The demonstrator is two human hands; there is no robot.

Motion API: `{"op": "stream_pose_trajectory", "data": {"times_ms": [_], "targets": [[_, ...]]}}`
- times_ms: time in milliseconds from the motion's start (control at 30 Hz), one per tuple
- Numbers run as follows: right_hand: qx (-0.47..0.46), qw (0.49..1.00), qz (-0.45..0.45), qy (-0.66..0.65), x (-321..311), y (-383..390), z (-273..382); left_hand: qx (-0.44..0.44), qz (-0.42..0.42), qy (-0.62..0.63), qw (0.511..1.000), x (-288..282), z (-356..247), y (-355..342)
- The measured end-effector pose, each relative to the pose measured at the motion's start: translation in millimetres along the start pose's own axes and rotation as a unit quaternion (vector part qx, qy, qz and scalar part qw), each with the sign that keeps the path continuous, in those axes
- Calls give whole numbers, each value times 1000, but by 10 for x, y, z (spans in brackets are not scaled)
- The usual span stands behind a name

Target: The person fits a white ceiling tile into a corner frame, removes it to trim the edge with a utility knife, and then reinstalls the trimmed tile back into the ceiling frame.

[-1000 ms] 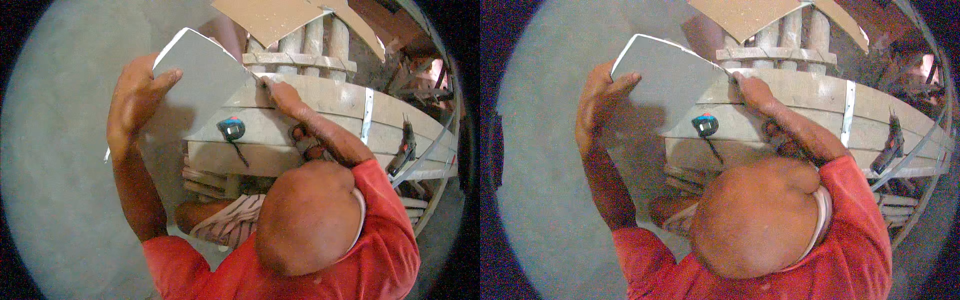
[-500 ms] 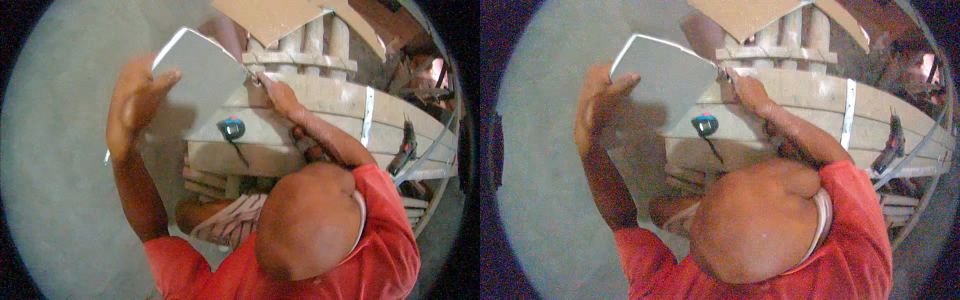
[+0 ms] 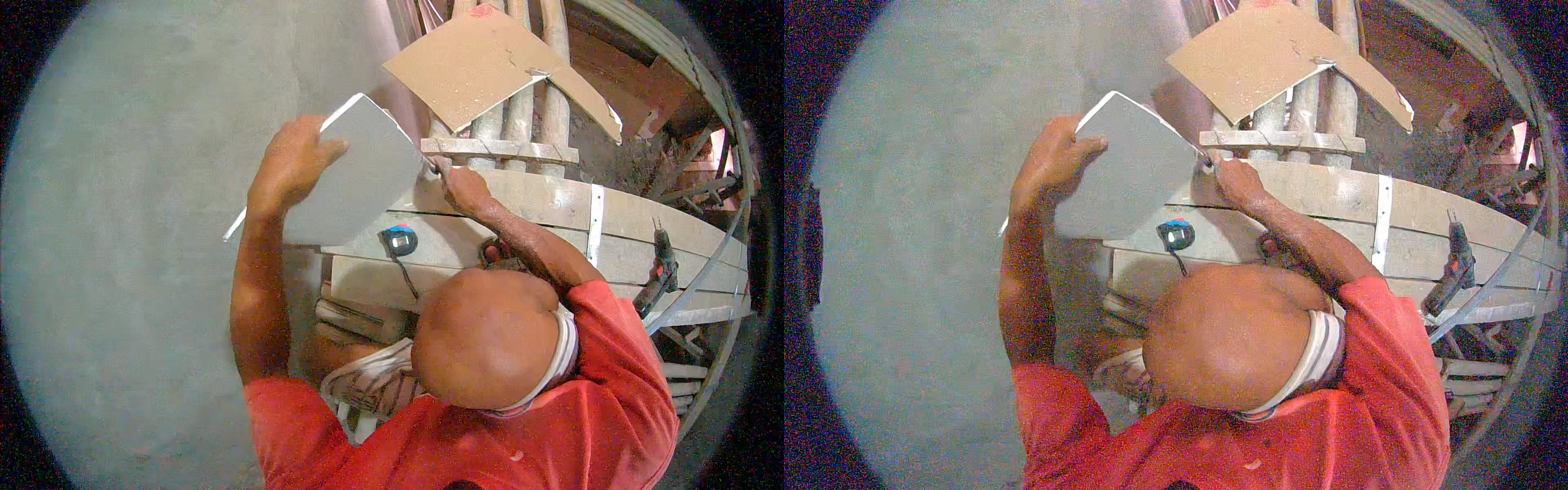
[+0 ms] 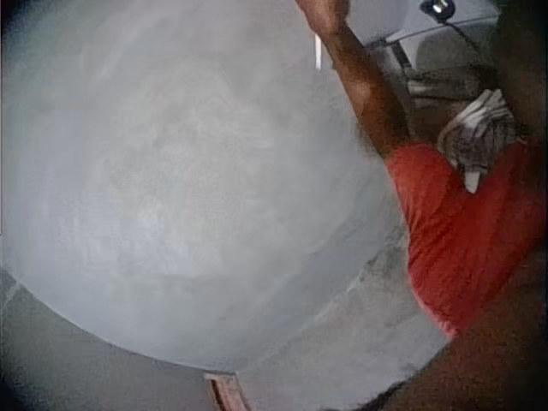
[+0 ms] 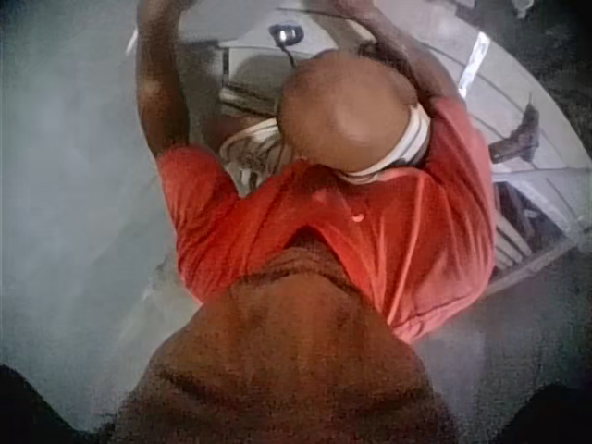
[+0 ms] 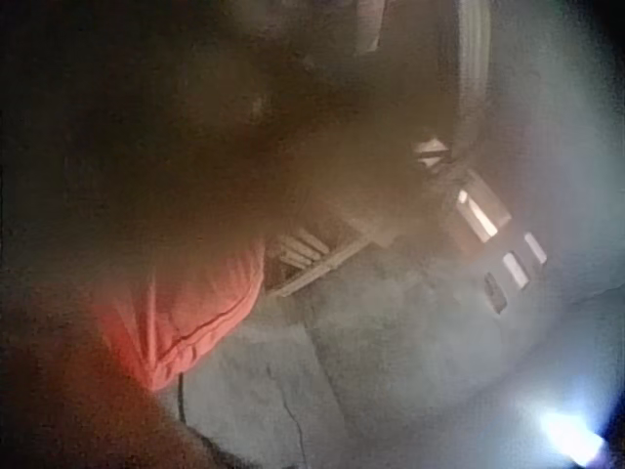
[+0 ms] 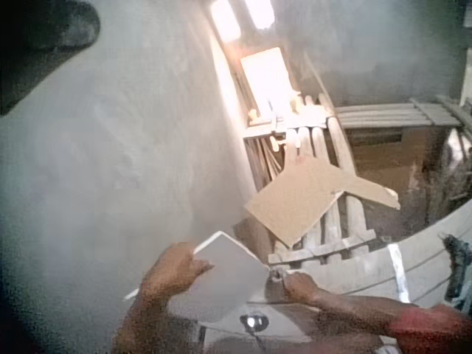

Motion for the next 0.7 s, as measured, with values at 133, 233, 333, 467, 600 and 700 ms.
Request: {"op": "stream_pose_trajectory", "data": {"times_ms": [133, 233, 333, 467, 600, 700], "targets": [[-105, 973, -163, -126, -1290, 70, 1010, -11, -10, -20, 1000, -49, 52, 87], [-146, 969, -155, -123, -1665, 271, 1375, -22, 0, -17, 1000, -8, -9, 106], [-129, 975, -155, -95, -1546, 344, 1301, -17, -2, -20, 1000, -37, -159, 145], [-119, 978, -145, -93, -1370, 319, 1146, -10, -14, -39, 999, -68, -184, 161], [-85, 993, -69, -34, -1414, 234, 1264, -46, -5, -13, 999, -24, 8, 93], [-131, 977, -152, -68, -1290, 319, 1163, -22, -11, -18, 1000, -49, -62, 119]]}}
Point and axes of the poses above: each hand's wrist, its own y-axis away from the middle knuckle, its own x-axis out of the palm, z = x × y, the point moved 10 cm from there along -y, towards the middle knuckle, and after that the axes turned 3 degrees about z, right-handed, at the moved point
